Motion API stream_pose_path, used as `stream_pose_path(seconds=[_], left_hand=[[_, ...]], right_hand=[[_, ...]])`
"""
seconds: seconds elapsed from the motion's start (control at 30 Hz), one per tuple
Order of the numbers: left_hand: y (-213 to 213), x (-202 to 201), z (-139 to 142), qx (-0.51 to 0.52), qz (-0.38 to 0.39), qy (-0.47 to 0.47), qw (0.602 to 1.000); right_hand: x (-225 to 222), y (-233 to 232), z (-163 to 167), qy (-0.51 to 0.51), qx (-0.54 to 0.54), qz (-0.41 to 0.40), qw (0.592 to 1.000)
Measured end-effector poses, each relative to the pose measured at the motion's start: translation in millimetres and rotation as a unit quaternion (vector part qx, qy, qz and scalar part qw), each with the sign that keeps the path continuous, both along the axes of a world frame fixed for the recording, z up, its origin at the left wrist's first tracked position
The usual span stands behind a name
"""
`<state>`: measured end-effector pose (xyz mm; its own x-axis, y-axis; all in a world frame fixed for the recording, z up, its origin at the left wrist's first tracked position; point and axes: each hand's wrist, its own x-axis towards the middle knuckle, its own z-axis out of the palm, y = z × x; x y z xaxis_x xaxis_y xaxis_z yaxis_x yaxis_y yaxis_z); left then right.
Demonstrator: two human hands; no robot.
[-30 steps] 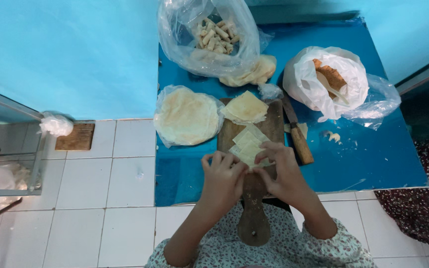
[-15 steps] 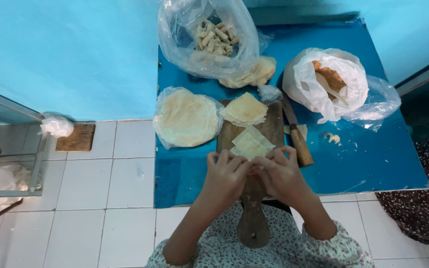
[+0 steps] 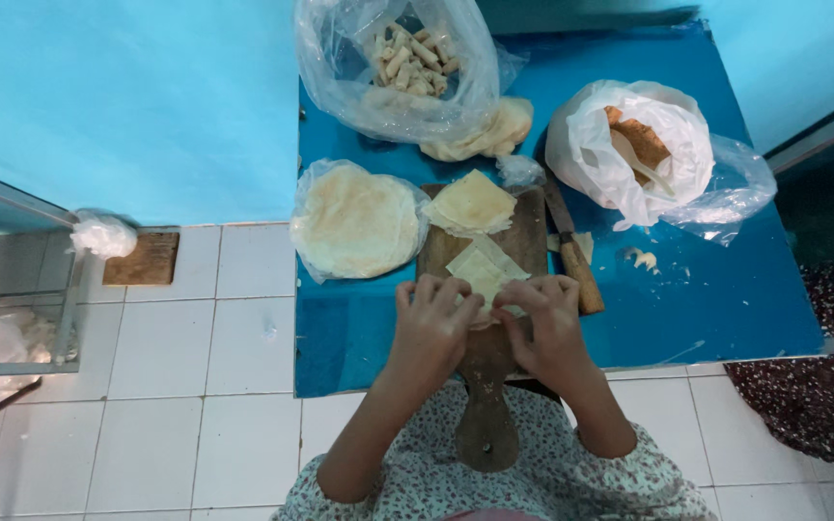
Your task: The person folds thin square pastry wrappers with a brown filling into triangular parcels on a wooden board, pressing the edges closed and stacking the finished triangles. They occasionally reach into plastic bags to take filling or more wrappers and continue folding one piece at a time.
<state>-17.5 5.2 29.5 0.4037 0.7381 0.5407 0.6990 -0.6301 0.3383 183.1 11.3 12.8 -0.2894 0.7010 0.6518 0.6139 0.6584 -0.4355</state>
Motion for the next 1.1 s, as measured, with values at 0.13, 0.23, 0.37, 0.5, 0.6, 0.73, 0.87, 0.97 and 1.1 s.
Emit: stream_pose_path(seconds=[0.13,0.23,0.37,0.5,0.6,0.73,0.87,0.97,1.1], left_hand=[[1,-3,-4,0.029,-0.044,0.004,0.999],[1,-10,-3,0.030,-0.042,0.036,0.998],[5,-12,0,0.029,-0.043,0.061,0.997],[7,-14,3,-0.010,-0.059,0.038,0.997],[12,-15,5,-0.053,-0.071,0.029,0.996],[20,-17,8,-0.089,-0.071,-0.015,0.993],[42,-26,18,-0.102,-0.045,-0.094,0.989],[83,-36,37,-0.020,0.023,-0.062,0.998],[163,-44,76,0.131,0.142,0.010,0.981]], right_hand=[[24,-10,6,0.038,-0.011,-0.086,0.996],[46,-20,13,0.107,-0.045,-0.123,0.986],[41,-28,11,0.095,-0.090,-0.048,0.990],[16,-33,-1,-0.041,-0.107,-0.008,0.993],[14,-36,-6,-0.019,-0.081,0.008,0.997],[19,-38,-9,-0.036,-0.054,0.027,0.998],[25,-39,-10,-0.001,-0.041,0.019,0.999],[46,-29,-5,0.029,0.001,-0.073,0.997],[91,13,14,0.063,0.019,-0.267,0.961]])
